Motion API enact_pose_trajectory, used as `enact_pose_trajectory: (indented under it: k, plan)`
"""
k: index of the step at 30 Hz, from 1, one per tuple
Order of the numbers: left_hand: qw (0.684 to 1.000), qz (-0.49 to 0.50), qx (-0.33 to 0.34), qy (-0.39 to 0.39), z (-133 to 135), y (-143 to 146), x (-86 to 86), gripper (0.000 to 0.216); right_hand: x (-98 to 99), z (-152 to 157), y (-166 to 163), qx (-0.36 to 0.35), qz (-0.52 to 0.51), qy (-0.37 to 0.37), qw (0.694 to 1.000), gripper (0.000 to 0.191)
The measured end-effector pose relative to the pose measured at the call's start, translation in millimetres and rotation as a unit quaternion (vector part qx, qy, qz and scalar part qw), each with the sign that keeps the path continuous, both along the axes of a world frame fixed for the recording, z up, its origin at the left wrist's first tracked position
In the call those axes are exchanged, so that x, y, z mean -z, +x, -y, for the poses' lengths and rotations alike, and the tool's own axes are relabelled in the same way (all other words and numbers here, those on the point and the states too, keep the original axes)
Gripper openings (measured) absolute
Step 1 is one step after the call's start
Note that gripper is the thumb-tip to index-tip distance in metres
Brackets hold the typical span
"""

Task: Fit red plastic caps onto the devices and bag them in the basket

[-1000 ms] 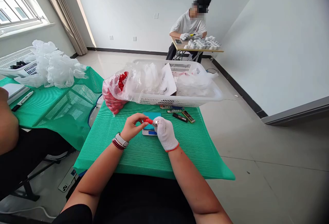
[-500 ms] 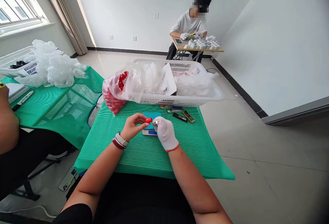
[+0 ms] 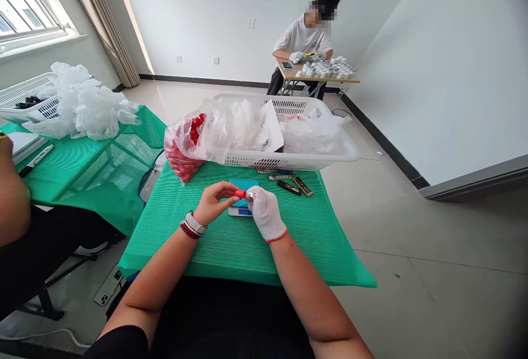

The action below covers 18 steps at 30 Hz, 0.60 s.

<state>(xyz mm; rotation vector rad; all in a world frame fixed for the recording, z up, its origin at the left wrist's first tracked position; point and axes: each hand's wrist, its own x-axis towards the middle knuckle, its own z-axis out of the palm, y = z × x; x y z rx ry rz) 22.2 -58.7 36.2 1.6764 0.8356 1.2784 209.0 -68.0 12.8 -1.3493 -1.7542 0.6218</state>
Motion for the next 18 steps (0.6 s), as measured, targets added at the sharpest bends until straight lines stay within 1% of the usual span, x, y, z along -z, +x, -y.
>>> enact_pose_trajectory:
  k: [5, 9, 13, 18]
  plan:
    - [1.0, -0.001, -0.013, -0.003, -0.5, -0.5, 1.5, 0.031, 2.7, 0.0, -0.7, -0.004, -0.005, -0.001, 1.0, 0.026]
    - [1.0, -0.008, -0.017, 0.013, -3.3, -1.8, 1.6, 0.028, 3.7, -1.9, 0.6, -0.002, -0.008, 0.0, 1.0, 0.026]
    - [1.0, -0.013, -0.006, 0.02, -3.8, -1.8, 0.8, 0.026, 3.1, -2.7, 2.0, -0.001, -0.009, 0.002, 1.0, 0.026]
    - [1.0, -0.013, 0.009, -0.004, -0.6, -0.1, 0.8, 0.026, 3.8, -1.3, 0.6, 0.0, -0.01, 0.001, 1.0, 0.028]
